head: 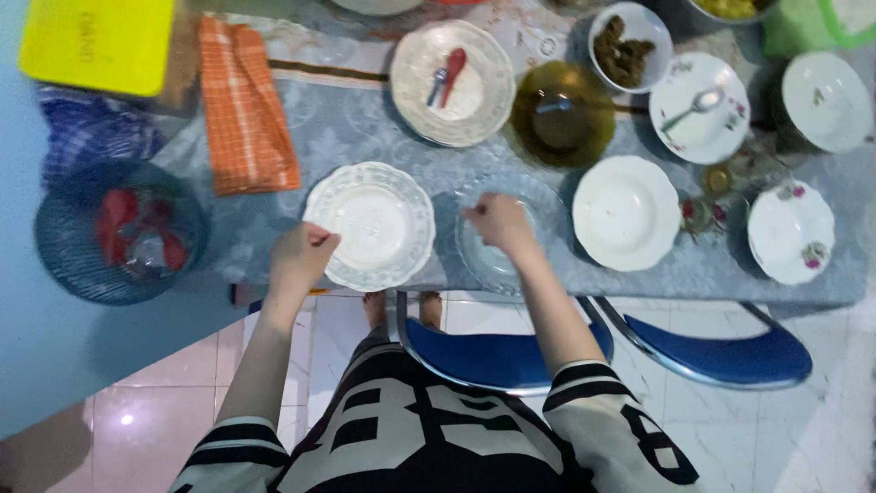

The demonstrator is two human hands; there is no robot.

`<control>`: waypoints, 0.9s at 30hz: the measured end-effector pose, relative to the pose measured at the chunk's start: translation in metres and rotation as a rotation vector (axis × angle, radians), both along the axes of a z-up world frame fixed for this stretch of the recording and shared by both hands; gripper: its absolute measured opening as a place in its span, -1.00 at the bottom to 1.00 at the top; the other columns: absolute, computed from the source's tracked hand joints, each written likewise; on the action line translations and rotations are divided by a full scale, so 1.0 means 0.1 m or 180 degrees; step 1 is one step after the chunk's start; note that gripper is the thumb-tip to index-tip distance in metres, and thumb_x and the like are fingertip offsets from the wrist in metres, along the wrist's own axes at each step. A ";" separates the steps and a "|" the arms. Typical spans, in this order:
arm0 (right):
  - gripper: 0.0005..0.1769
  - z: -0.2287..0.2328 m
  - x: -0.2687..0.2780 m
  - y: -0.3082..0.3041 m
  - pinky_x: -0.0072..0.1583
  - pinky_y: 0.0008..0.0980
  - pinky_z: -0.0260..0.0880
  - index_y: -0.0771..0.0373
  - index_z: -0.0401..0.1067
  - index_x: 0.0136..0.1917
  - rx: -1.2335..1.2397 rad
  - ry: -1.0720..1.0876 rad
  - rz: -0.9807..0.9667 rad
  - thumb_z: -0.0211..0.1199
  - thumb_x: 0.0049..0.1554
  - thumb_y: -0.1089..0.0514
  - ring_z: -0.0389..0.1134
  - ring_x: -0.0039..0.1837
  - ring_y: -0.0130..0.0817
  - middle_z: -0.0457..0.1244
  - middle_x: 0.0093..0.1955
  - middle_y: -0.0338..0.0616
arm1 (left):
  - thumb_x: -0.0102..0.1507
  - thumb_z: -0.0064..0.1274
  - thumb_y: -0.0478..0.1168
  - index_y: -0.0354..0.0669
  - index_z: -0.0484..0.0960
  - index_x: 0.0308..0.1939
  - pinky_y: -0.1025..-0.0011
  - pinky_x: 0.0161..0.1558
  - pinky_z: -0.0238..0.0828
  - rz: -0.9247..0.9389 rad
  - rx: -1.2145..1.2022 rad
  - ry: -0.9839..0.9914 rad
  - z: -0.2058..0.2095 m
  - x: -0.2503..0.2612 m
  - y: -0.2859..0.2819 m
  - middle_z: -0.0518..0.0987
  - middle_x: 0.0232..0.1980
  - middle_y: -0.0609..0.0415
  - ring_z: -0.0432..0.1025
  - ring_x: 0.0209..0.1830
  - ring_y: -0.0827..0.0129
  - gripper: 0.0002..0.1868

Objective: The person clears used dishes, bowls, and glasses from a dining table and carries them to a nearby counter area. They handle items one at a time, including plates, a glass bowl, a yellow bowl, and drinking glasses, placing them into a large metal basin or on the counter.

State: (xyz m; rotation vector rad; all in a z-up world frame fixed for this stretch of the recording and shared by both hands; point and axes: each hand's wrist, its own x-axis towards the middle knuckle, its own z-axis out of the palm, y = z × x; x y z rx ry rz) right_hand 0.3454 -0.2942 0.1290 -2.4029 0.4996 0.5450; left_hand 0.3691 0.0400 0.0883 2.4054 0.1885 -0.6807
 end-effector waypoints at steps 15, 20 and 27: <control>-0.52 -0.65 -1.55 -1.50 0.05 -0.10 0.47 0.30 0.50 0.20 -0.0239 0.0010 -0.1332 0.35 0.08 0.01 0.50 -0.20 -0.16 0.44 -0.12 0.01 | 0.32 0.01 -0.10 -0.33 0.51 0.24 -0.05 0.15 0.46 -0.1365 -0.0646 -0.0059 -0.70 -0.59 -1.79 0.70 -0.01 -0.22 0.54 0.12 -0.17 -0.51; -0.66 -0.84 -1.59 -1.46 0.01 -0.22 0.47 0.26 0.55 0.08 0.0110 -0.0254 -0.1584 0.31 0.04 0.11 0.51 -0.17 -0.18 0.45 -0.16 -0.08 | 0.29 0.06 -0.11 -0.27 0.60 0.01 0.02 0.03 0.52 -0.1058 -0.0673 -0.0052 -0.79 -0.66 -1.91 0.71 -0.26 -0.12 0.61 -0.07 -0.05 -0.67; -0.67 -1.00 -1.62 -1.50 -0.10 -0.14 0.57 0.67 0.37 0.10 0.1532 -0.0765 -0.2271 0.32 0.11 0.41 0.46 -0.18 -0.10 0.36 -0.17 0.26 | 0.25 0.09 -0.15 -0.23 0.58 -0.10 0.05 -0.01 0.52 -0.0688 -0.1136 0.0009 -0.72 -0.68 -1.95 0.72 -0.22 -0.08 0.61 -0.07 -0.01 -0.75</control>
